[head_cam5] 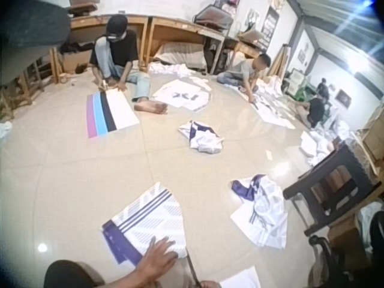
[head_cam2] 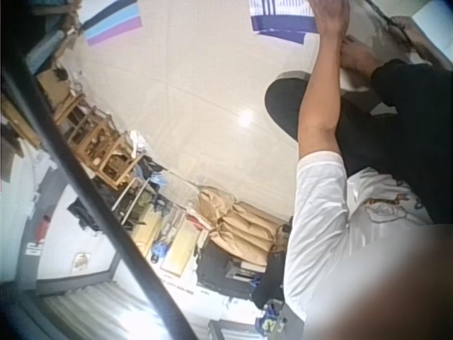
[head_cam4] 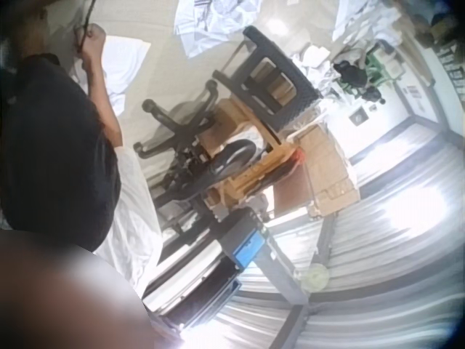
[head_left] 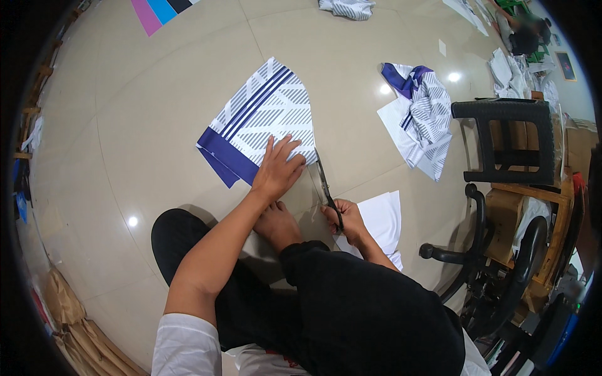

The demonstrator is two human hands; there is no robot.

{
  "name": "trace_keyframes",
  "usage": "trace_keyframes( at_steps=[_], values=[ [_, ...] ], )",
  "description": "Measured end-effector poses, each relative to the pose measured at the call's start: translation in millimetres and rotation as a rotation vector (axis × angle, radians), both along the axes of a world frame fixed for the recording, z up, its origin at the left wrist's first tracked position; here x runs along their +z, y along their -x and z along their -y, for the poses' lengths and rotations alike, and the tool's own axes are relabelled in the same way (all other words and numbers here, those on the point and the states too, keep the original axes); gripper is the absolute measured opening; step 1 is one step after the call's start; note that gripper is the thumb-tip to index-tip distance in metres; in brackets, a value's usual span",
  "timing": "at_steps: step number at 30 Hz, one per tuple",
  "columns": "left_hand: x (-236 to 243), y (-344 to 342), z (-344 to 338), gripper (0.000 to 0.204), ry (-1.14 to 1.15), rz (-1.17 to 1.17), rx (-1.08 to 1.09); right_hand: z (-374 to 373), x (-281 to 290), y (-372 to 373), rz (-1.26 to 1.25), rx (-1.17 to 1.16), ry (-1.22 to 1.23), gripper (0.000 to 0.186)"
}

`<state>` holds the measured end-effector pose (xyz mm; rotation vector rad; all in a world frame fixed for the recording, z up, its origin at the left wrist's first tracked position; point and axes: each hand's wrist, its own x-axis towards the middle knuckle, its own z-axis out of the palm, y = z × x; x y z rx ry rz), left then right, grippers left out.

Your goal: The person sits on the floor and uses scissors to cut a piece of patterned fabric, following a paper template. They then fold the cut fabric and place it on a pile.

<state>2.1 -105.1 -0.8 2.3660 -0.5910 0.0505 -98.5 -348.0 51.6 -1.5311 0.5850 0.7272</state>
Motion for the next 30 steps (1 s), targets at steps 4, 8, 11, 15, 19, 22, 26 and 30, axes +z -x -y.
trace_keyframes(
  at_steps=[4, 8, 11, 15, 19, 22, 26, 30],
  values=[
    [0, 0, -1, 0.014, -0.008, -0.006, 0.004, 1, -2, 2, -0.01, 0.001, -0.002, 0.037],
    [-1, 0, 0, 0.014, -0.008, -0.009, 0.008, 2, -4, 4, -0.006, 0.002, 0.0, 0.037],
    [-2, 0, 1, 0.014, -0.015, -0.004, 0.009, 2, -6, 7, -0.007, -0.004, -0.004, 0.037],
    [0, 0, 1, 0.013, -0.017, -0.015, 0.01, 0, -3, 8, -0.01, -0.016, -0.019, 0.037],
    [1, 0, 0, 0.012, -0.012, -0.011, 0.007, -3, -1, 2, -0.014, -0.02, -0.033, 0.034],
    [1, 0, 0, 0.011, -0.005, -0.011, 0.006, -3, -4, -4, -0.015, -0.006, -0.006, 0.033],
    [2, 0, 0, 0.011, 0.007, -0.014, 0.0, -6, -2, -10, -0.017, -0.016, -0.011, 0.033],
    [3, 0, 0, 0.017, 0.048, 0.009, 0.005, -8, -4, -11, -0.011, -0.044, -0.039, 0.032]
  ],
)
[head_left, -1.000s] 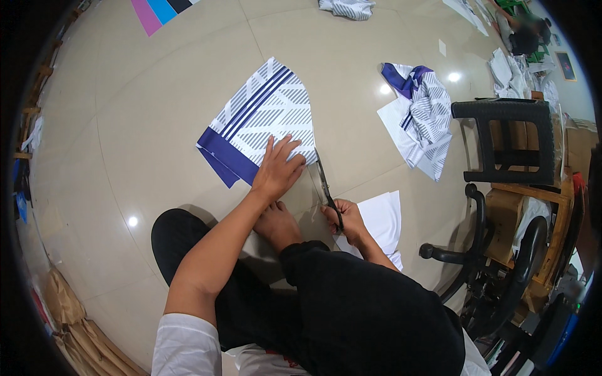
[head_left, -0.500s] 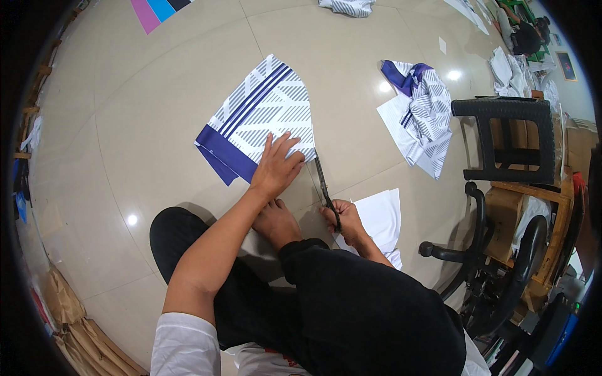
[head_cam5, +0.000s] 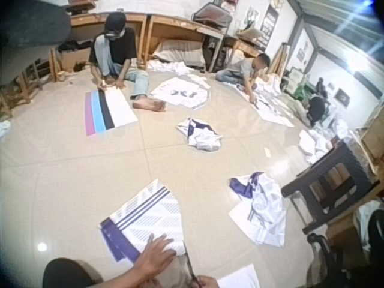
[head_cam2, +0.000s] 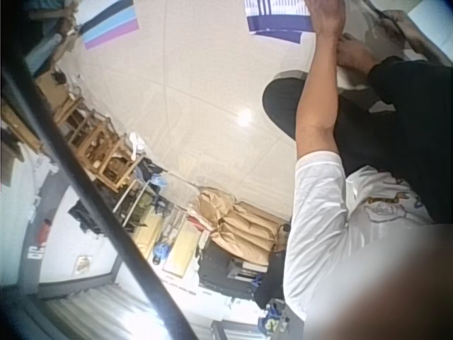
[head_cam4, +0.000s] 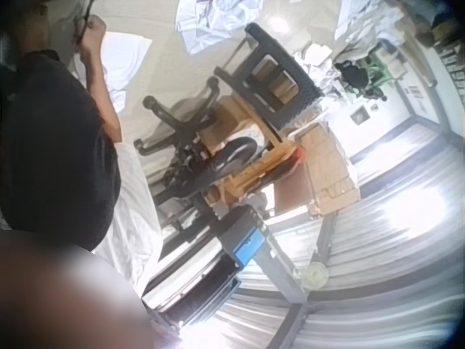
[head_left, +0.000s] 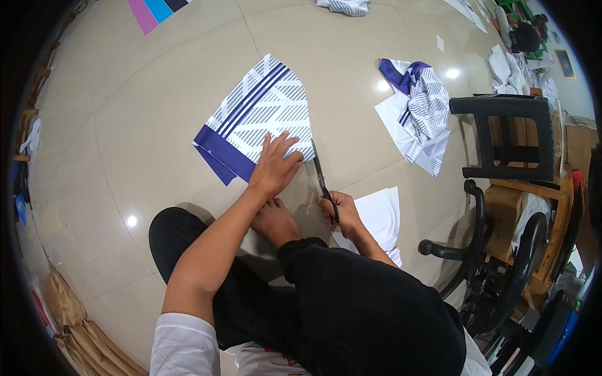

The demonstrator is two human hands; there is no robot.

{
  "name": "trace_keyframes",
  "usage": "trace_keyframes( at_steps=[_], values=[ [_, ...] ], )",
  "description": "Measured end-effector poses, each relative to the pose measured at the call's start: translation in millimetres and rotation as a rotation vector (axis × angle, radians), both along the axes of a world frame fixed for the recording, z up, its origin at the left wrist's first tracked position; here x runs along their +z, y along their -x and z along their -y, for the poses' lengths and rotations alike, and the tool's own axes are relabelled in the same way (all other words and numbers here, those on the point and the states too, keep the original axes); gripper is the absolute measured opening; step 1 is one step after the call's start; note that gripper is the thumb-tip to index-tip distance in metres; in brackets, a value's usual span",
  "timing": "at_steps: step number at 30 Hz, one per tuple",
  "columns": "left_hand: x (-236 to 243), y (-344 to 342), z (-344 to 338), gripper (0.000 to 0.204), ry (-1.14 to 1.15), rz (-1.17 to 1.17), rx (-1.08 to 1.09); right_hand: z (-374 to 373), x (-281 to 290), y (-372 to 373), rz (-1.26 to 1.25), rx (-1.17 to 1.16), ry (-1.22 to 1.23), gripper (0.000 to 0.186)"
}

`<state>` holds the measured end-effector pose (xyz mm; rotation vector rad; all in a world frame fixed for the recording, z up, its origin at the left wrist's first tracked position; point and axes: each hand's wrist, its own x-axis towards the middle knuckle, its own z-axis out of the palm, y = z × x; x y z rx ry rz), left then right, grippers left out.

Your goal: The person sits on the floor and uses scissors to cut a piece of patterned fabric, following a paper template. They then fold the cut fabric and place it on a pile.

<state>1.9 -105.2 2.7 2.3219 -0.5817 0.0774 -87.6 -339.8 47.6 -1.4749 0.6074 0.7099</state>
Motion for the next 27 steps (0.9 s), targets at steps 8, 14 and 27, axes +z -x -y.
trace_keyframes(
  at_steps=[8, 14, 27],
  values=[
    [1, 0, 1, 0.018, -0.007, 0.002, 0.005, -1, -1, 5, -0.021, -0.008, 0.028, 0.029],
    [-1, 0, -1, 0.012, -0.061, -0.023, 0.0, -4, 1, 8, -0.023, -0.01, 0.014, 0.027],
    [0, 0, 0, 0.013, -0.062, -0.032, -0.007, -10, -1, -9, 0.012, -0.041, -0.005, 0.032]
  ],
)
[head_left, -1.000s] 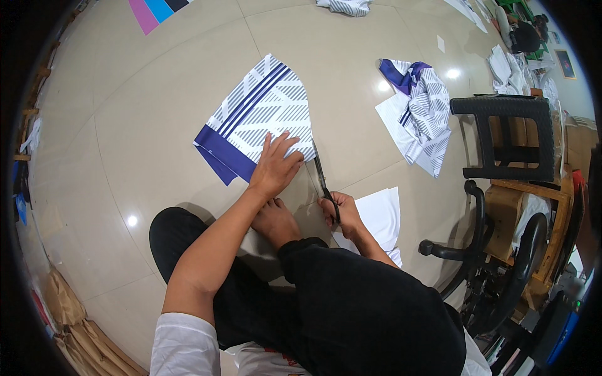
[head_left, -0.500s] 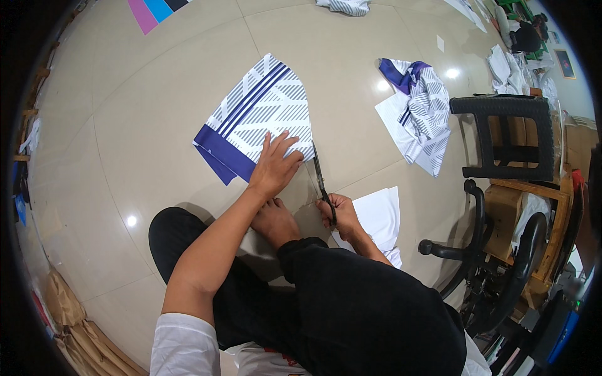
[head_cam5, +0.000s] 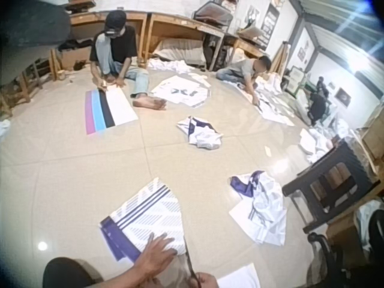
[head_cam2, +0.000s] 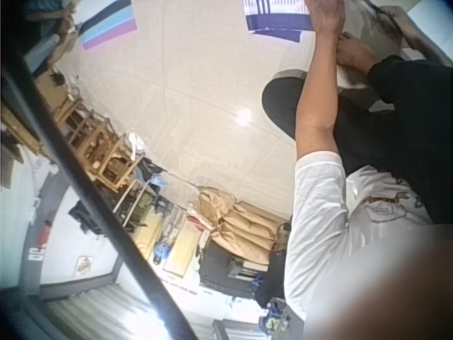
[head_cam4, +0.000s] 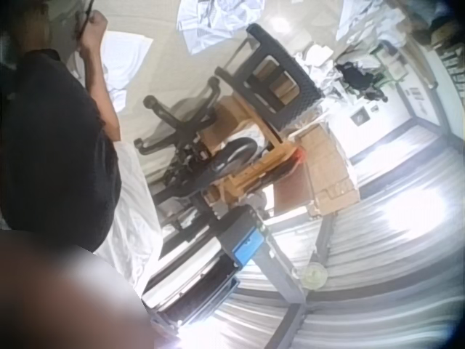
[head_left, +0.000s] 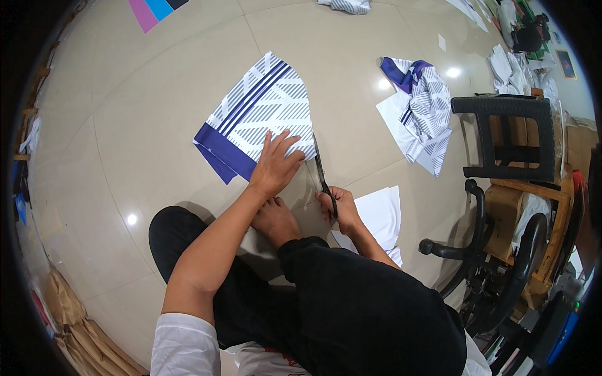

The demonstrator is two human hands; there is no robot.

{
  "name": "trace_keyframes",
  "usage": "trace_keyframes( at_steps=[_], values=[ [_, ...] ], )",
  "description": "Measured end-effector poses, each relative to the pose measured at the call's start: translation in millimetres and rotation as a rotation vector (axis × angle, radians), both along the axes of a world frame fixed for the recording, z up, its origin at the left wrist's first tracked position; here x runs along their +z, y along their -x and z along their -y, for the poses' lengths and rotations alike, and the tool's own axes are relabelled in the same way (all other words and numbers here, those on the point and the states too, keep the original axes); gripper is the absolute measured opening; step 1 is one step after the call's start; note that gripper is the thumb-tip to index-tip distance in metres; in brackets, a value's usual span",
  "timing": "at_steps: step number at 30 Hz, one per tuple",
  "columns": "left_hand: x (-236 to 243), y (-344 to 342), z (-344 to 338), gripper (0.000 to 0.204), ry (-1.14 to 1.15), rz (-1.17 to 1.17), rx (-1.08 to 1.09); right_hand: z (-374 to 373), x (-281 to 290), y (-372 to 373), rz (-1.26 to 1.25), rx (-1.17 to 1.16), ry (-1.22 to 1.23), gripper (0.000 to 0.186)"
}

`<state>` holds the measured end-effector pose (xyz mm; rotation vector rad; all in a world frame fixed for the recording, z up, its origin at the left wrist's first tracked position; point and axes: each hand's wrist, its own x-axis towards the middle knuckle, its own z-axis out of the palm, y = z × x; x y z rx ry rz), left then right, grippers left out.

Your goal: The person sits on the floor and uses scissors to cut a piece of patterned fabric, following a paper template. They then fold the cut fabric and place it on a pile.

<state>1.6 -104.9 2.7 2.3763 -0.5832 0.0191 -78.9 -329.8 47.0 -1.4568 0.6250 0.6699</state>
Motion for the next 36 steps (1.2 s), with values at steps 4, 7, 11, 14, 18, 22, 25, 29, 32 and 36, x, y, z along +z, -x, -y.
trace_keyframes(
  at_steps=[4, 7, 11, 14, 18, 22, 25, 29, 32, 36],
  values=[
    [1, 0, 0, 0.013, 0.001, 0.004, 0.001, 0, 0, 1, -0.011, -0.001, 0.007, 0.03],
    [-1, 0, 0, 0.013, 0.007, 0.014, 0.001, 0, 1, 3, -0.021, 0.011, 0.031, 0.029],
    [-2, 0, -1, 0.013, -0.009, 0.013, 0.003, -1, 2, 7, -0.036, -0.009, 0.016, 0.027],
    [0, 0, 0, 0.012, -0.001, 0.003, 0.002, -2, 2, 7, -0.036, -0.005, 0.024, 0.027],
    [0, 0, 0, 0.012, 0.0, 0.014, 0.004, -2, 1, 0, -0.027, -0.001, 0.013, 0.027],
    [-1, 1, 0, 0.012, 0.01, 0.023, 0.001, -4, -2, -7, 0.004, 0.0, 0.013, 0.028],
    [-1, 0, 0, 0.013, 0.013, 0.027, 0.0, -4, -3, -8, 0.023, -0.01, 0.001, 0.028],
    [0, 1, -1, 0.013, 0.026, 0.027, 0.003, -5, -3, -6, 0.004, -0.012, 0.009, 0.027],
    [-1, 1, 0, 0.014, 0.009, 0.03, 0.007, -3, -5, -3, 0.001, -0.011, 0.011, 0.028],
    [-1, 0, -1, 0.013, 0.006, 0.023, 0.004, -7, 1, -4, -0.011, -0.015, 0.019, 0.028]
  ],
)
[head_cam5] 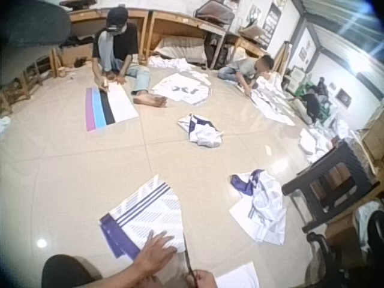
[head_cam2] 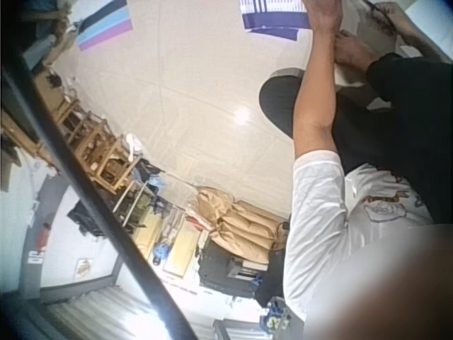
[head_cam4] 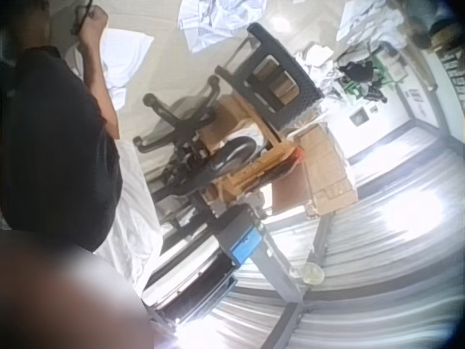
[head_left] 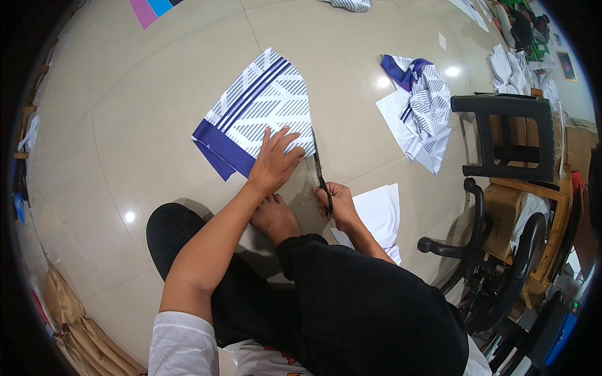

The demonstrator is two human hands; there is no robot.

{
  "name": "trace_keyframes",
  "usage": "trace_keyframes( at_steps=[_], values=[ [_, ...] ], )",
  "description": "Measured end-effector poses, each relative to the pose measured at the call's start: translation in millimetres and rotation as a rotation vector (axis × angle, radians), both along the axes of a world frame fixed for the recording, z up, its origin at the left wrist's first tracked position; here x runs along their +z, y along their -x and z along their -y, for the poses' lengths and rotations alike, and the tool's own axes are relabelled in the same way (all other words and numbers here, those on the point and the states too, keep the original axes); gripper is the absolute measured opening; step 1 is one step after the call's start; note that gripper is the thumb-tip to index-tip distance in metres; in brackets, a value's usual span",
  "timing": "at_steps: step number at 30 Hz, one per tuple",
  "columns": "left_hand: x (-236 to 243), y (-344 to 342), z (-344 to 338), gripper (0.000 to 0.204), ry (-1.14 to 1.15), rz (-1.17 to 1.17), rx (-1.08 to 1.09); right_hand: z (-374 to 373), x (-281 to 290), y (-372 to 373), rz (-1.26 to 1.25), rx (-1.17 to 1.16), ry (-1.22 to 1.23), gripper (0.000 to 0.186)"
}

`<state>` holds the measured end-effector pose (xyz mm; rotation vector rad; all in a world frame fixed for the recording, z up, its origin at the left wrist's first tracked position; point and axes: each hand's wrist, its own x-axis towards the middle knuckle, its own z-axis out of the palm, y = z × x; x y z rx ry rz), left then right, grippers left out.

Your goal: The person sits on the floor and uses scissors to cut a piece of patterned fabric, following a paper template. They then fold the cut fabric and place it on a pile.

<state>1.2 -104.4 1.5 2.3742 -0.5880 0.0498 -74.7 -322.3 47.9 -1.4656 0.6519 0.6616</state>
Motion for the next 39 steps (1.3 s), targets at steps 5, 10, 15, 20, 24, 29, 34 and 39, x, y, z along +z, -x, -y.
trace_keyframes(
  at_steps=[5, 10, 15, 20, 24, 29, 34, 39],
  values=[
    [-1, 0, 0, 0.013, -0.004, 0.0, 0.001, -2, -2, -7, 0.022, -0.001, -0.021, 0.028],
    [1, 0, -1, 0.012, 0.01, -0.01, -0.002, -7, 1, -12, 0.024, -0.005, 0.009, 0.029],
    [1, 0, -1, 0.012, 0.009, -0.014, -0.005, -6, -4, -9, 0.03, -0.017, -0.012, 0.029],
    [1, 1, -1, 0.013, -0.004, -0.011, -0.002, -8, -3, -9, 0.032, -0.02, -0.008, 0.029],
    [1, 1, -1, 0.013, 0.0, -0.008, -0.003, -10, -1, -15, 0.032, -0.034, -0.003, 0.029],
    [2, 0, 0, 0.012, 0.002, -0.011, -0.004, -9, -3, -16, 0.032, -0.022, -0.005, 0.03],
    [2, 0, -1, 0.013, 0.012, -0.001, -0.005, -10, 1, -16, 0.023, -0.035, -0.021, 0.029],
    [1, 0, -2, 0.013, 0.028, 0.005, -0.004, -12, 0, -18, 0.037, -0.039, -0.028, 0.028]
  ],
)
